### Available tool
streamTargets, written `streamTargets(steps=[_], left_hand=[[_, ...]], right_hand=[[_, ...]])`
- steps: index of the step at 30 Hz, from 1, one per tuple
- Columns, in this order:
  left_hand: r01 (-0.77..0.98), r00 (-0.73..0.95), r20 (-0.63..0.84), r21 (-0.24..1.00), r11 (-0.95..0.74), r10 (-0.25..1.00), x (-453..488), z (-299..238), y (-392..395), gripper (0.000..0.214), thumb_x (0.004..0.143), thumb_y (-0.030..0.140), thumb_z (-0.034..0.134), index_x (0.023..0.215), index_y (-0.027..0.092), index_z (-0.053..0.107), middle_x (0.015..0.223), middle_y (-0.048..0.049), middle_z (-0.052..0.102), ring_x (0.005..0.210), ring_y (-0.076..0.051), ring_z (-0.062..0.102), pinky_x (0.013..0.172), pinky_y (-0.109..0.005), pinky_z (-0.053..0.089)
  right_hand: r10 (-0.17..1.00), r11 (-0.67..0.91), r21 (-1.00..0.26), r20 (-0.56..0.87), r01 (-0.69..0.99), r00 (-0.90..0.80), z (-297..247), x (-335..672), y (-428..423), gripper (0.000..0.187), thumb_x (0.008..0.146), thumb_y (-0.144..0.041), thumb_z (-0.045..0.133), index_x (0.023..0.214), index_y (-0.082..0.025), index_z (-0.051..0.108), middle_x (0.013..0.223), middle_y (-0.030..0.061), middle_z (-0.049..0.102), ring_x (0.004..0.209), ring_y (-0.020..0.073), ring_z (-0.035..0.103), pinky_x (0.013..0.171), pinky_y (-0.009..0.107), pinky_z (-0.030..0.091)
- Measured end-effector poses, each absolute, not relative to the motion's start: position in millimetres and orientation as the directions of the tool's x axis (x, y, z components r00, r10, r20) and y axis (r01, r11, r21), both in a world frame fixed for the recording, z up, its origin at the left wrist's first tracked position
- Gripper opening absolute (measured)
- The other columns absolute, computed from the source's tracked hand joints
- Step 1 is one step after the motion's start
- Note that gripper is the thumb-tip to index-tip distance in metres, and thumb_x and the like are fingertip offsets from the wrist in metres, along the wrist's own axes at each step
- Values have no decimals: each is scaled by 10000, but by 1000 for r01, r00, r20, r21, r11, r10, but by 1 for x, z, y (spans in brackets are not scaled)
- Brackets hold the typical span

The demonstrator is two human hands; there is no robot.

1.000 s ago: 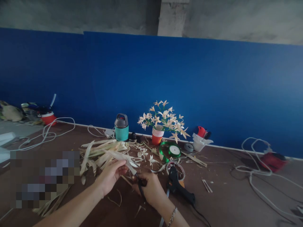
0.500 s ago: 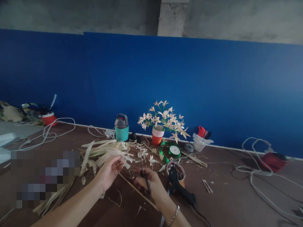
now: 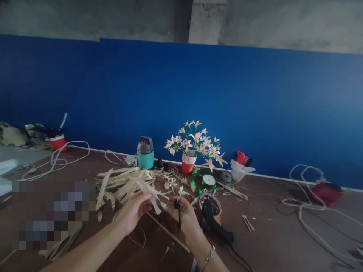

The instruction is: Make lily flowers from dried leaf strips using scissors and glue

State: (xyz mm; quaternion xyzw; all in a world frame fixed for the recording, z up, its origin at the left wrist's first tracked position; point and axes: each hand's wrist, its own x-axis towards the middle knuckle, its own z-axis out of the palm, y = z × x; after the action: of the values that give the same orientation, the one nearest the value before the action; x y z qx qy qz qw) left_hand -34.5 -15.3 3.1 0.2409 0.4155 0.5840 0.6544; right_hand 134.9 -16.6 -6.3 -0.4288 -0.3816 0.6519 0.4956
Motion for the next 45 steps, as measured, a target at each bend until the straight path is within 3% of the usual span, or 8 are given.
streamTargets(steps=[8, 11, 16, 25, 31, 38, 41, 45], left_hand=[[-519, -140, -223, 846, 120, 965, -38, 7, -13, 221, 564, 251, 778, 661, 137, 616, 574, 24, 625, 536, -99, 602, 444, -158, 406], [-495, -132, -219, 859, 126, 967, -34, 7, -15, 238, 562, 278, 782, 660, 134, 621, 572, 12, 631, 543, -106, 598, 457, -164, 413], [-458, -84, -198, 878, 139, 977, -30, 4, -19, 249, 583, 301, 768, 712, 130, 641, 614, -6, 645, 552, -120, 594, 477, -191, 436], [-430, -155, -189, 896, 106, 970, -36, 11, -16, 231, 580, 294, 774, 646, 127, 629, 539, 11, 596, 498, -97, 549, 444, -176, 400], [-484, -292, -171, 875, 9, 941, -43, 5, -10, 252, 557, 312, 791, 645, 120, 653, 529, 6, 609, 499, -96, 536, 454, -180, 399], [-477, -559, -159, 864, -159, 814, -47, -1, -6, 284, 560, 348, 788, 696, 123, 682, 548, 1, 641, 495, -97, 550, 462, -186, 400], [-464, -540, -170, 877, -123, 824, -40, -1, -13, 315, 555, 367, 788, 727, 120, 694, 585, -16, 665, 524, -119, 582, 472, -197, 417], [-462, -440, -183, 885, -47, 879, -26, 0, -26, 337, 552, 372, 791, 740, 107, 699, 646, -53, 690, 616, -175, 634, 529, -232, 473]], right_hand=[[998, 60, -998, 61, -24, -32, -17, 137, -10, 381, 513, -283, 817, 821, -162, 628, 621, -9, 606, 590, 141, 538, 550, 236, 422], [997, 2, -989, 14, -145, -80, -10, 132, -17, 401, 527, -314, 813, 847, -173, 615, 645, -16, 594, 565, 126, 519, 516, 220, 406], [985, -98, -953, -52, -288, -162, 4, 125, -27, 386, 549, -320, 809, 850, -183, 610, 719, -12, 605, 650, 137, 557, 630, 235, 457], [985, -136, -966, -108, -222, -135, -2, 134, -20, 393, 512, -342, 803, 804, -171, 603, 544, -59, 513, 452, 77, 426, 449, 195, 343], [982, -147, -965, -117, -217, -146, 0, 135, -20, 424, 576, -423, 773, 860, -170, 587, 580, -37, 561, 488, 82, 475, 390, 158, 268], [853, -259, -965, -251, 48, -457, 0, 130, -31, 444, 608, -512, 727, 801, -131, 609, 488, -25, 567, 402, 75, 476, 390, 168, 328], [813, -257, -965, -244, 50, -528, -4, 125, -37, 451, 600, -513, 735, 789, -122, 612, 497, -22, 565, 397, 70, 469, 392, 172, 348], [862, -234, -972, -210, 7, -461, -7, 120, -38, 471, 628, -549, 704, 809, -128, 599, 516, -22, 570, 409, 62, 468, 392, 159, 329]])
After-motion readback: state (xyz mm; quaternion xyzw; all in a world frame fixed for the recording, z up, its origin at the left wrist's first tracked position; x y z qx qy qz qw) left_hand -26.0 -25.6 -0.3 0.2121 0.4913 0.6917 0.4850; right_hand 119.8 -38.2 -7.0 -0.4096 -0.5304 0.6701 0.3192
